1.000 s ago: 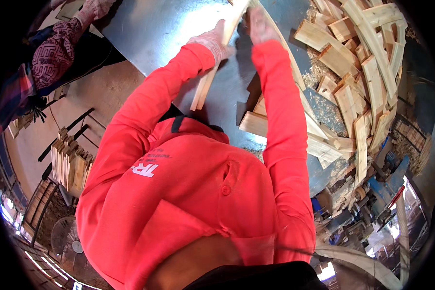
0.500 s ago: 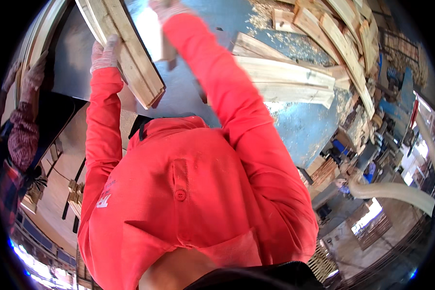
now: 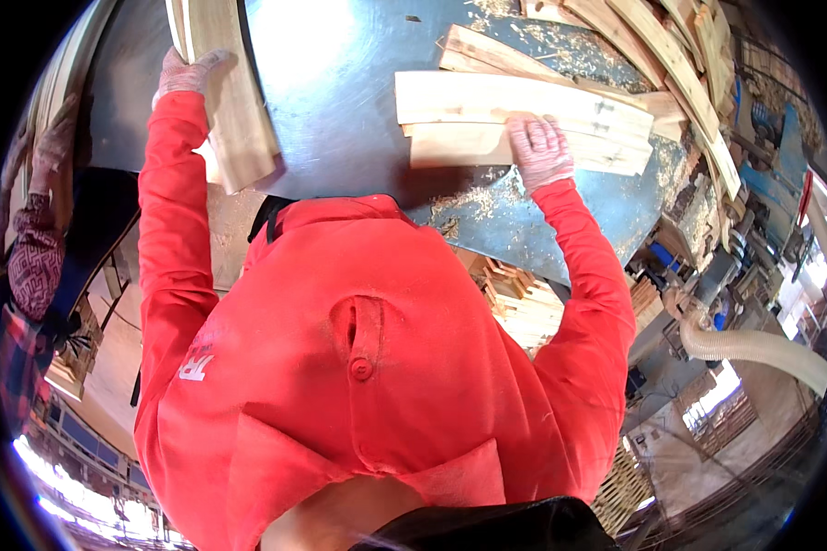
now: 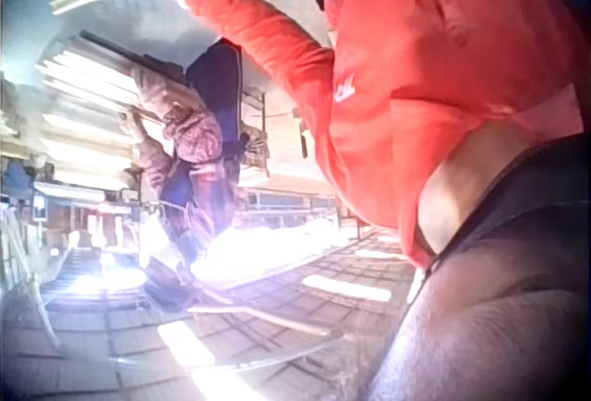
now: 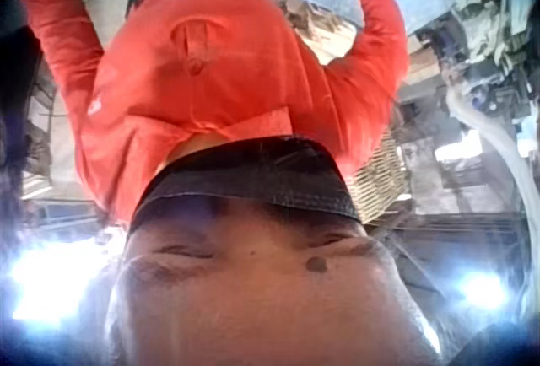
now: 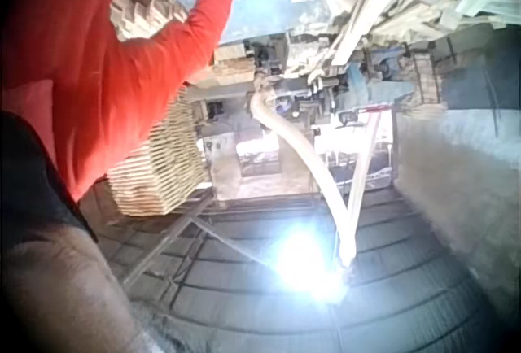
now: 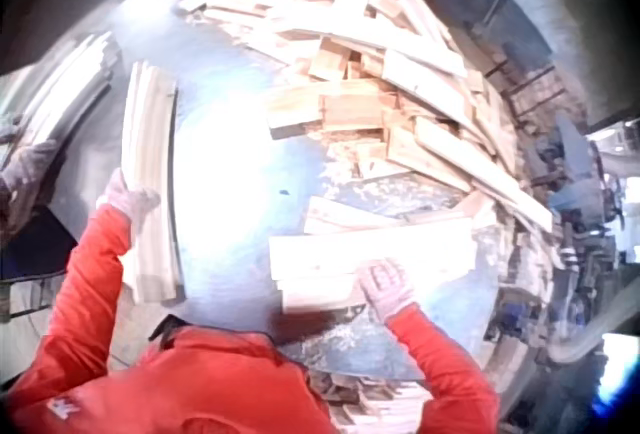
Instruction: The person repeatedly picks up thin wooden planks from a large pile on a metal table, briefly inspects them, and places them into a separate stack. The person handles the wood by hand, moving pieces from the disorganized pile to a more organized stack on the left side of the table.
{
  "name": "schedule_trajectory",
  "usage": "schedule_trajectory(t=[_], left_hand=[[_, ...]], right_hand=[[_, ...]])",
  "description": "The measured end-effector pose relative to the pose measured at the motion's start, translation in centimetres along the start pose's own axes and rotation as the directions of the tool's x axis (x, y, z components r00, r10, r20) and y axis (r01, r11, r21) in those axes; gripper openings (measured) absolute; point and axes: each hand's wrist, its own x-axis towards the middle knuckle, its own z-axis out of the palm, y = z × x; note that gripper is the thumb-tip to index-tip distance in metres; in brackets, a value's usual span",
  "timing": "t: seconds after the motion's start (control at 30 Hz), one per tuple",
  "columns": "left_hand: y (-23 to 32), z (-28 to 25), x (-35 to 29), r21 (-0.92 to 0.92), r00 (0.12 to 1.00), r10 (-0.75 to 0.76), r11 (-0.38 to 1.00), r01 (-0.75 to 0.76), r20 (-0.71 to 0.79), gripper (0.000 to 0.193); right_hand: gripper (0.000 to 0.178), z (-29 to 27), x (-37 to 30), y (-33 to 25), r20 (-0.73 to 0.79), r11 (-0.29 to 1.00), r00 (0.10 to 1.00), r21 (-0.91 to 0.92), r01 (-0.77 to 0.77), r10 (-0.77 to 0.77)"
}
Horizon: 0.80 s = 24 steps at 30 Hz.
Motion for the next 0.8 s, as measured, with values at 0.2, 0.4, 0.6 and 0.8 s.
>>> schedule_trajectory(t=[0.2,0.4,0.6,0.8], left_hand=[[-3.8,-0.9,-1.0,0.373,0.997,0.073,0.926,-0.054,-0.038,0.091],[-1.3,1.7,-2.2,0.405,0.995,0.073,0.913,-0.037,-0.073,0.099],[-2.1,-1.6,-1.8,0.458,0.999,0.030,0.889,-0.008,-0.040,0.093],[-5.7,-2.0,0.5,0.223,0.989,0.118,0.965,-0.135,0.089,0.090]], right_hand=[[0.091,-8.7,7.5,1.1,0.176,0.955,0.975,0.238,-0.176,0.136],[0.100,-8.3,11.0,2.6,0.504,0.992,0.863,0.124,-0.023,-0.043],[0.101,-7.8,6.8,-3.1,0.328,0.959,0.940,0.285,-0.008,-0.090],[0.099,-7.2,7.9,-4.3,0.352,0.953,0.933,0.300,-0.037,-0.075]])
